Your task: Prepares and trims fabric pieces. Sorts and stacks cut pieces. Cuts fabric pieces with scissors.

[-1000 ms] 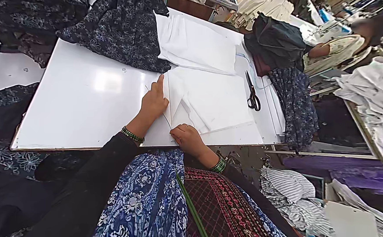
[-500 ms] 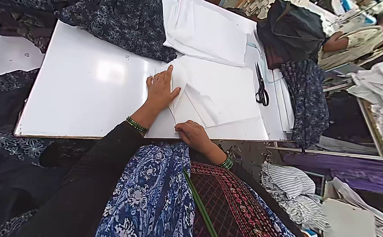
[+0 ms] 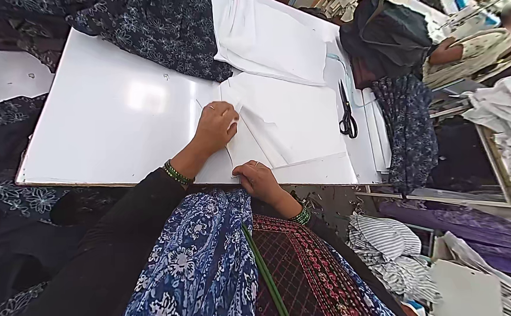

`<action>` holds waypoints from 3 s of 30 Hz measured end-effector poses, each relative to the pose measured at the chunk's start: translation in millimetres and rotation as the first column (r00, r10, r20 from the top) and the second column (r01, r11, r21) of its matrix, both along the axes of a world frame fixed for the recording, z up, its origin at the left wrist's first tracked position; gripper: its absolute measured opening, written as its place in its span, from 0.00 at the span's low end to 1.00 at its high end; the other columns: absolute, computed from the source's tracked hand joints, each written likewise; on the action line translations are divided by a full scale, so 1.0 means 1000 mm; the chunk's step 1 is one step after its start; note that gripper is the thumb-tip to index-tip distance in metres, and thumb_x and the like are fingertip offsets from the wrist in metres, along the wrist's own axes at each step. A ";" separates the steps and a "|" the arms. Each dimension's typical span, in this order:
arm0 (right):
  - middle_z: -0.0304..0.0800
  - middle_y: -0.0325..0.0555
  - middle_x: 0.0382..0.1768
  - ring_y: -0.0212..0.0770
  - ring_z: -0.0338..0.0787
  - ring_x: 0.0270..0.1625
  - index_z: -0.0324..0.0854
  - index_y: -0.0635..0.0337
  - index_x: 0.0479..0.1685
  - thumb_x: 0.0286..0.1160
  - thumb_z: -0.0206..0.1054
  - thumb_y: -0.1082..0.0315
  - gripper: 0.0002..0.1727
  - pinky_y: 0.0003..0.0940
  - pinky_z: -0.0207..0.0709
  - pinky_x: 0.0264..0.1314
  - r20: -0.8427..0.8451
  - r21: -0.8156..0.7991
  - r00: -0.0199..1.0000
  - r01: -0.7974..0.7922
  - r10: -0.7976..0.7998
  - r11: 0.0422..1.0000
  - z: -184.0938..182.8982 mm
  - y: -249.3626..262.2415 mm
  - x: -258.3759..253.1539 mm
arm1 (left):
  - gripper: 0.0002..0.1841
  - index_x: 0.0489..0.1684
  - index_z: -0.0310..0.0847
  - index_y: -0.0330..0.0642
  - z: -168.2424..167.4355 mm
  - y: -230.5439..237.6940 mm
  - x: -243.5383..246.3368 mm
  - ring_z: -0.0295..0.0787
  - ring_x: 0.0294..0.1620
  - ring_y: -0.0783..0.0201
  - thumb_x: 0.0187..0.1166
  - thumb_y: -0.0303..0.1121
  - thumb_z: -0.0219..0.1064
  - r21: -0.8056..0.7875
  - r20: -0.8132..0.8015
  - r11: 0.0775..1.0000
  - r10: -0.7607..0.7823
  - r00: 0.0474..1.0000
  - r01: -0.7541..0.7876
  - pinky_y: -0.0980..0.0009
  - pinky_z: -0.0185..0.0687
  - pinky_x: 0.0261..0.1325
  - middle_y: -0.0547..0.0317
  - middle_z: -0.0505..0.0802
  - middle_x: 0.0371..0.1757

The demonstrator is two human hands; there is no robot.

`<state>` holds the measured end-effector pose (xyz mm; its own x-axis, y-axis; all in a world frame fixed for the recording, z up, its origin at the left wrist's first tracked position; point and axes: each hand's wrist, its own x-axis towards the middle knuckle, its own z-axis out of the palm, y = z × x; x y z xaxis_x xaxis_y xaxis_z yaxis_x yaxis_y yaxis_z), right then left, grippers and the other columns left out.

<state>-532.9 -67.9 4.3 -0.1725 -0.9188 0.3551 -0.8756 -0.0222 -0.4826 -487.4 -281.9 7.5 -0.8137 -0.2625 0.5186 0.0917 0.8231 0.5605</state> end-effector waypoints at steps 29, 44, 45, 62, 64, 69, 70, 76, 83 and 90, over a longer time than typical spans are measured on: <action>0.86 0.47 0.39 0.33 0.82 0.32 0.77 0.67 0.68 0.80 0.65 0.73 0.19 0.30 0.78 0.39 0.407 0.357 0.728 0.429 -0.552 0.830 0.042 -0.020 -0.103 | 0.19 0.34 0.92 0.39 0.000 -0.011 0.003 0.46 0.95 0.37 0.84 0.38 0.55 -0.069 0.307 0.979 -0.161 0.938 0.190 0.19 0.20 0.83 0.53 0.75 0.87; 0.86 0.59 0.60 0.42 0.87 0.54 0.81 0.69 0.65 0.86 0.55 0.71 0.17 0.37 0.79 0.60 0.368 0.259 0.757 0.474 -0.540 0.842 0.047 -0.035 -0.121 | 0.34 0.89 0.66 0.47 0.007 -0.029 -0.003 0.29 0.96 0.31 0.88 0.56 0.55 -0.078 0.627 0.973 0.218 0.748 -0.219 0.17 0.19 0.82 0.40 0.53 0.96; 0.84 0.61 0.63 0.45 0.86 0.57 0.80 0.69 0.67 0.86 0.57 0.71 0.18 0.39 0.77 0.63 0.352 0.341 0.746 0.460 -0.565 0.820 0.048 -0.035 -0.129 | 0.38 0.92 0.61 0.48 0.006 -0.033 -0.004 0.28 0.96 0.30 0.86 0.60 0.55 -0.074 0.642 0.965 0.240 0.728 -0.252 0.17 0.19 0.82 0.39 0.51 0.96; 0.90 0.59 0.37 0.58 0.93 0.39 0.86 0.67 0.46 0.83 0.63 0.70 0.09 0.55 0.84 0.37 -0.115 0.260 0.962 0.271 -0.249 0.927 0.027 -0.054 -0.033 | 0.46 0.88 0.59 0.36 0.055 0.010 -0.062 0.86 0.61 0.33 0.74 0.52 0.75 0.223 0.566 0.964 -0.008 0.825 -0.144 0.37 0.82 0.61 0.29 0.77 0.74; 0.90 0.59 0.39 0.58 0.93 0.41 0.87 0.67 0.50 0.80 0.64 0.72 0.09 0.53 0.85 0.41 -0.044 0.253 0.979 0.202 -0.198 0.946 0.019 -0.054 -0.025 | 0.48 0.91 0.55 0.36 0.051 0.010 -0.071 0.82 0.65 0.26 0.71 0.43 0.79 0.161 0.668 0.973 0.018 0.744 -0.168 0.33 0.80 0.61 0.26 0.72 0.79; 0.90 0.54 0.35 0.42 0.89 0.31 0.86 0.70 0.54 0.79 0.60 0.78 0.12 0.37 0.86 0.38 0.300 0.129 0.945 0.091 -0.127 0.987 0.025 -0.038 -0.031 | 0.26 0.78 0.70 0.29 0.029 -0.012 -0.057 0.83 0.67 0.27 0.78 0.21 0.61 0.225 0.521 0.949 0.073 0.850 -0.219 0.31 0.75 0.66 0.25 0.83 0.68; 0.91 0.54 0.37 0.40 0.90 0.31 0.85 0.70 0.54 0.81 0.59 0.77 0.12 0.35 0.87 0.38 0.372 0.145 0.912 0.125 -0.171 0.982 0.028 -0.032 -0.034 | 0.25 0.78 0.70 0.28 0.027 -0.016 -0.052 0.83 0.67 0.28 0.79 0.21 0.60 0.250 0.494 0.937 0.095 0.864 -0.246 0.32 0.75 0.68 0.25 0.83 0.68; 0.86 0.46 0.34 0.31 0.80 0.29 0.86 0.67 0.49 0.79 0.62 0.75 0.09 0.27 0.76 0.35 0.437 0.325 0.828 0.219 -0.351 0.920 0.032 -0.003 -0.042 | 0.36 0.90 0.54 0.36 0.024 -0.027 -0.038 0.83 0.70 0.30 0.78 0.20 0.59 0.324 0.439 0.883 0.177 0.881 -0.339 0.34 0.75 0.70 0.27 0.82 0.73; 0.85 0.60 0.58 0.53 0.85 0.53 0.81 0.65 0.70 0.71 0.76 0.58 0.30 0.51 0.78 0.57 0.201 0.514 0.820 0.378 -0.536 0.771 0.039 0.005 -0.028 | 0.25 0.76 0.81 0.42 0.006 -0.033 -0.037 0.86 0.62 0.32 0.81 0.18 0.51 0.238 0.330 0.940 0.158 0.931 -0.244 0.37 0.78 0.62 0.29 0.85 0.64; 0.83 0.46 0.38 0.29 0.74 0.30 0.88 0.66 0.50 0.70 0.61 0.74 0.14 0.24 0.69 0.33 0.360 0.465 0.837 0.223 -0.412 0.857 0.050 0.003 -0.020 | 0.20 0.58 0.86 0.30 0.011 -0.041 -0.034 0.85 0.62 0.36 0.86 0.41 0.61 0.287 0.378 0.906 0.192 0.906 -0.311 0.36 0.76 0.63 0.32 0.87 0.61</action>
